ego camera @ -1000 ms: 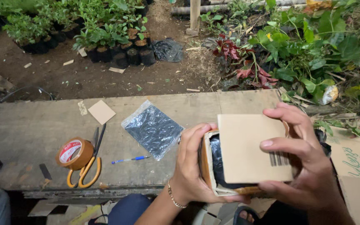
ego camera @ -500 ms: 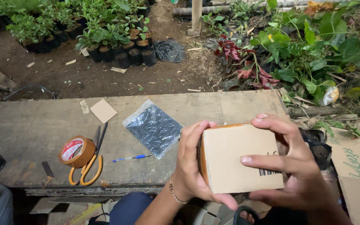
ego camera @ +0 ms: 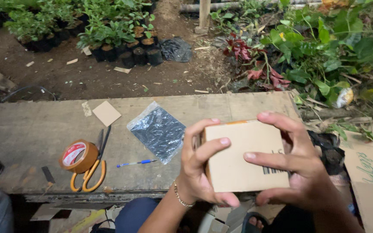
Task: The person assembles small cardboard boxes by cutting cardboard pieces with a knife, folding them into box shapes, and sealing them with brown packing tape. The person handles cardboard, a knife, and tape, and places the finished boxes on a wooden workbench.
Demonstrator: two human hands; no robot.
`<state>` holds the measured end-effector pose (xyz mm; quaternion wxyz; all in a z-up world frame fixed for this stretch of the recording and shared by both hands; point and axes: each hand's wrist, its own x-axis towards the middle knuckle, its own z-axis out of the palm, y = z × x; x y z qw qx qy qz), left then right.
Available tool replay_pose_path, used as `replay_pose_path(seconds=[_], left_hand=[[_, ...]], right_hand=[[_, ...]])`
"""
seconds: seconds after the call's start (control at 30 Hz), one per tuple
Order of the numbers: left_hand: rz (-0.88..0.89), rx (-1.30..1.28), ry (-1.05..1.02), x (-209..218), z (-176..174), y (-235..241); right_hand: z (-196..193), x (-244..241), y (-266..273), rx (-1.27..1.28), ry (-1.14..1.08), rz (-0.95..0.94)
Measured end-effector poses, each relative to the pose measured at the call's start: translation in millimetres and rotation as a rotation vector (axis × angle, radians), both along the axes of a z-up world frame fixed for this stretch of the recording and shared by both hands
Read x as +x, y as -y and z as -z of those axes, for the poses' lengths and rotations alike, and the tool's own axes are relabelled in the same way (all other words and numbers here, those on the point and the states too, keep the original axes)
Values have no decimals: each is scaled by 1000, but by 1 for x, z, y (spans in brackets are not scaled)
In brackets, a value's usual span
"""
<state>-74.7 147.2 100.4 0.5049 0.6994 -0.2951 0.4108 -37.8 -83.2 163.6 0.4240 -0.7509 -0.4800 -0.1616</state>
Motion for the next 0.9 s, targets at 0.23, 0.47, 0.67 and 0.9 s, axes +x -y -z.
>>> replay_pose_path(seconds=[0.23, 0.47, 0.67, 0.9], left_hand=[[-89, -48, -74, 12, -6, -6], [-67, -144, -80, 29, -5, -11], [-13, -235, -81, 36, -11, -12], [-7, -249, -155, 33, -17, 0]], right_hand=[[15, 16, -10, 259, -307, -169], [30, 51, -37, 390, -266, -309], [37, 53, -48, 407, -89, -178], [35, 57, -36, 397, -170, -161]])
